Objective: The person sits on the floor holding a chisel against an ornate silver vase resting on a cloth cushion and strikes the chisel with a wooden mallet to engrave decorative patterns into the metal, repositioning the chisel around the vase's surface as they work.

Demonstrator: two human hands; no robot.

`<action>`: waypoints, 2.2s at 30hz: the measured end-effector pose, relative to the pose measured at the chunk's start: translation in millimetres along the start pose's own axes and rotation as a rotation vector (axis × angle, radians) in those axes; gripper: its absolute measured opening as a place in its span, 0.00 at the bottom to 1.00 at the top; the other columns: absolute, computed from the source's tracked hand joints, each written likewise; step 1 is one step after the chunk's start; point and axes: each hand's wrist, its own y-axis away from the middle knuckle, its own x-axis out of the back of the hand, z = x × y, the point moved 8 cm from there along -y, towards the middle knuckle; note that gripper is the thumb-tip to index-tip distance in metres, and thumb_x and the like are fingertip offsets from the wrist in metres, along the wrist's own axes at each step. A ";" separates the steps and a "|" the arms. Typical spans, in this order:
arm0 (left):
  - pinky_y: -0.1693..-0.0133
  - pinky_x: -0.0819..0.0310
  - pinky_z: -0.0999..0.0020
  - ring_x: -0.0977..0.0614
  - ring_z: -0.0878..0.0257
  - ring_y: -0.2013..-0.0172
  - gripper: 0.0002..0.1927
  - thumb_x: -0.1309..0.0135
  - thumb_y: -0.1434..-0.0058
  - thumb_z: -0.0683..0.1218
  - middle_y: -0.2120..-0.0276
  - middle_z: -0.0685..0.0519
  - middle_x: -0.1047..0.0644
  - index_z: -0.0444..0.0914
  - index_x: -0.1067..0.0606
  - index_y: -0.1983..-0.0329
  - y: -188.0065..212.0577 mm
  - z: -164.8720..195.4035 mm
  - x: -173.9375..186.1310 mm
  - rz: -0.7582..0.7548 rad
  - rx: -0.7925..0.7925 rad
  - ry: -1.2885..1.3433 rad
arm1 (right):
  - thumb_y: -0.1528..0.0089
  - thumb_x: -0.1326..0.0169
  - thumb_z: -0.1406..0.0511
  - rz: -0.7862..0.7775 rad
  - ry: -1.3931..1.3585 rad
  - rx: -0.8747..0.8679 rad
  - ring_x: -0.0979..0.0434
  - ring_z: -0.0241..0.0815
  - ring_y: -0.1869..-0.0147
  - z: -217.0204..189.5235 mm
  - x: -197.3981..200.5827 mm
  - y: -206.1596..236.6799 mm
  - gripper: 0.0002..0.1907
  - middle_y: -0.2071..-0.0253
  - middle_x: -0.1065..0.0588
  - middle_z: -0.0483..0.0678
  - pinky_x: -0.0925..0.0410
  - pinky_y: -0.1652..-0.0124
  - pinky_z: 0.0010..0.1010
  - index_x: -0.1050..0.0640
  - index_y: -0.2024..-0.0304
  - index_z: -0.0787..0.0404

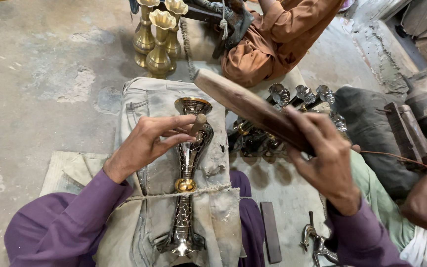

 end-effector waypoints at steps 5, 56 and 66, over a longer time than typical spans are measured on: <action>0.55 0.14 0.67 0.12 0.60 0.53 0.24 0.41 0.37 0.39 0.52 0.47 0.16 0.37 0.27 0.36 2.1 0.0 -1.4 0.005 0.017 0.019 | 0.45 0.33 0.68 -0.088 0.318 0.159 0.18 0.48 0.60 -17.7 9.8 -18.5 0.37 0.56 0.19 0.48 0.25 0.58 0.39 0.27 0.33 0.48; 0.53 0.13 0.69 0.14 0.62 0.56 0.18 0.44 0.32 0.35 0.56 0.45 0.20 0.34 0.40 0.47 61.8 -31.2 -26.1 0.626 0.230 0.385 | 0.30 0.50 0.63 -0.021 0.467 0.666 0.25 0.31 0.69 -168.9 -3.6 -135.7 0.22 0.64 0.22 0.40 0.33 0.69 0.26 0.28 0.32 0.47; 0.53 0.12 0.67 0.13 0.61 0.55 0.17 0.42 0.34 0.36 0.56 0.46 0.18 0.33 0.34 0.46 56.4 -23.2 -22.5 0.579 0.224 0.285 | 0.28 0.53 0.63 -0.207 0.531 0.554 0.25 0.33 0.72 -138.7 -18.9 -130.9 0.24 0.64 0.22 0.45 0.34 0.75 0.25 0.31 0.29 0.46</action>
